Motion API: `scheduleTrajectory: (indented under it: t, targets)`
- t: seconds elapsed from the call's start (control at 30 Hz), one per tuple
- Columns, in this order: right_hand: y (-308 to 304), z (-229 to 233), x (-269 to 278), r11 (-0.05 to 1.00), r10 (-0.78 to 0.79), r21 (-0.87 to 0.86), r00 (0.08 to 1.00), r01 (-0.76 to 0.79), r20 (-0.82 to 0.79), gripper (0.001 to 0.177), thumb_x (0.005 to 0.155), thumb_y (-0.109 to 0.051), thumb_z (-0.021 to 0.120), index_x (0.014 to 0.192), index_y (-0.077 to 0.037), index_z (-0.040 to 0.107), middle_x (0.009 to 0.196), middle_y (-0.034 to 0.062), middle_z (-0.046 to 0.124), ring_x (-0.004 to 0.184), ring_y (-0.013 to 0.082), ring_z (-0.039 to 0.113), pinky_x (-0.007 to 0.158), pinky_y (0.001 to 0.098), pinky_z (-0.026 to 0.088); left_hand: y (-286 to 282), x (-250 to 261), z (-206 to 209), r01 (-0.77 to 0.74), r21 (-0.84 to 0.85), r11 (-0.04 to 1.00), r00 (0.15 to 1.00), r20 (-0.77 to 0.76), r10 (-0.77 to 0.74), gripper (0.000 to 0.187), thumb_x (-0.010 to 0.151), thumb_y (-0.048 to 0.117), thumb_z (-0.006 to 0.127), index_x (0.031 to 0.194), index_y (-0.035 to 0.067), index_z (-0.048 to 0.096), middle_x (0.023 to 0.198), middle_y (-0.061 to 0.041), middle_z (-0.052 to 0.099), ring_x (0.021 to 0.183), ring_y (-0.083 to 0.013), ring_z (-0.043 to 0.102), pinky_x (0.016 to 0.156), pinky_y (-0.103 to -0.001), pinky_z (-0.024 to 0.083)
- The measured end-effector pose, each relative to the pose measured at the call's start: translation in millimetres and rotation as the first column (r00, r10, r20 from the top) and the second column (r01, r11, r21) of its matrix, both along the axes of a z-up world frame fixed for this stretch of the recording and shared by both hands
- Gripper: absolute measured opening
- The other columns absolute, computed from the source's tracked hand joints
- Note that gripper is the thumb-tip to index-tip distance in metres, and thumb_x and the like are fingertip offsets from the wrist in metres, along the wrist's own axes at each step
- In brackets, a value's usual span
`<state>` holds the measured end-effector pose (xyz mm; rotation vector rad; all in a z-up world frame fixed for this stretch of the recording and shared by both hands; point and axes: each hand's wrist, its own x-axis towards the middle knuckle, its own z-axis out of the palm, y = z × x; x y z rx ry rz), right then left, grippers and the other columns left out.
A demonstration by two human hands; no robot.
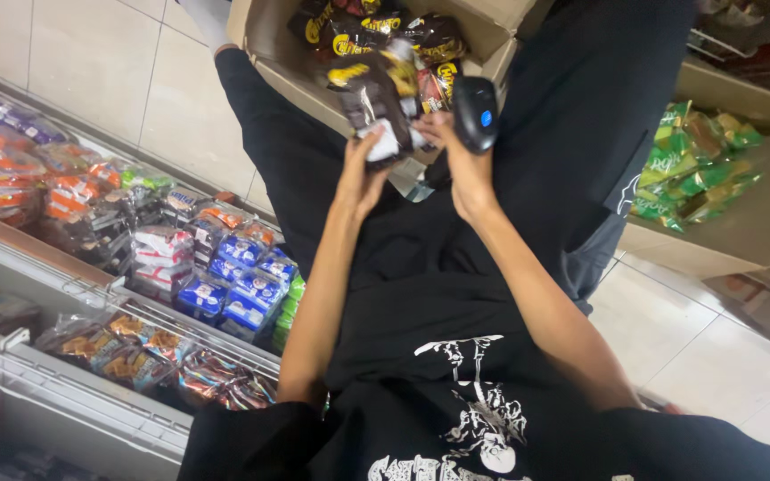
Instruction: The person sits on the floor to scan snack bags using a handheld barcode scanner before placing them onto the wire shelves of a display rack, subsequently using a cloth to wipe down parts of the shelf.
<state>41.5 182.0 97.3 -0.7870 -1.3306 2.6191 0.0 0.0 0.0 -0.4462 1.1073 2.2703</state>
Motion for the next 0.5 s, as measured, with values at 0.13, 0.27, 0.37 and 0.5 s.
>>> scheduleTrajectory:
  t: [0.13,0.27,0.37,0.5]
  targets:
    - [24.7,-1.7,3.5,0.963,-0.016,0.266,0.974,-0.047,0.227,0.028,0.090,-0.024,0.083,0.100,0.000,0.073,0.073,0.0020,0.064,0.061,0.0176,0.057,0.056,0.0346,0.046,-8.6,-14.6,15.5,-0.162,0.131,0.978,0.986,0.071,0.154,0.062,0.102,0.043,0.065,0.144,0.000,0.049,0.132,-0.014,0.064,0.120,-0.0285,0.065,0.108,-0.050,0.051]
    - [14.7,-2.2,8.3,0.759,0.279,0.449,0.859,-0.471,0.430,0.028,0.089,-0.023,0.082,0.090,0.002,0.071,0.068,0.0061,0.066,0.061,0.0209,0.062,0.058,0.0383,0.049,-17.5,-20.1,12.2,-0.223,-0.085,0.971,0.975,-0.033,0.221,0.064,0.102,0.051,0.056,0.139,-0.001,0.053,0.131,-0.014,0.066,0.119,-0.0255,0.067,0.103,-0.043,0.057]
    - [1.7,5.1,11.5,0.577,0.408,0.610,0.839,-0.543,0.362,0.025,0.084,-0.021,0.082,0.088,0.002,0.072,0.072,0.0117,0.072,0.068,0.0227,0.072,0.064,0.0377,0.055,-17.4,-20.3,9.6,-0.304,-0.193,0.933,0.952,-0.036,0.303,0.060,0.098,0.052,0.052,0.131,0.002,0.054,0.119,-0.011,0.069,0.101,-0.0241,0.072,0.088,-0.041,0.062]
    - [-2.5,18.8,6.5,0.518,0.466,0.650,0.820,-0.557,0.331,0.022,0.082,-0.017,0.078,0.088,0.003,0.070,0.074,0.0187,0.073,0.073,0.0282,0.077,0.068,0.0399,0.056,-15.7,-17.1,14.0,-0.324,-0.382,0.866,0.945,-0.180,0.275,0.058,0.109,0.052,0.050,0.113,-0.004,0.063,0.085,-0.010,0.067,0.061,-0.0166,0.062,0.054,-0.029,0.047]
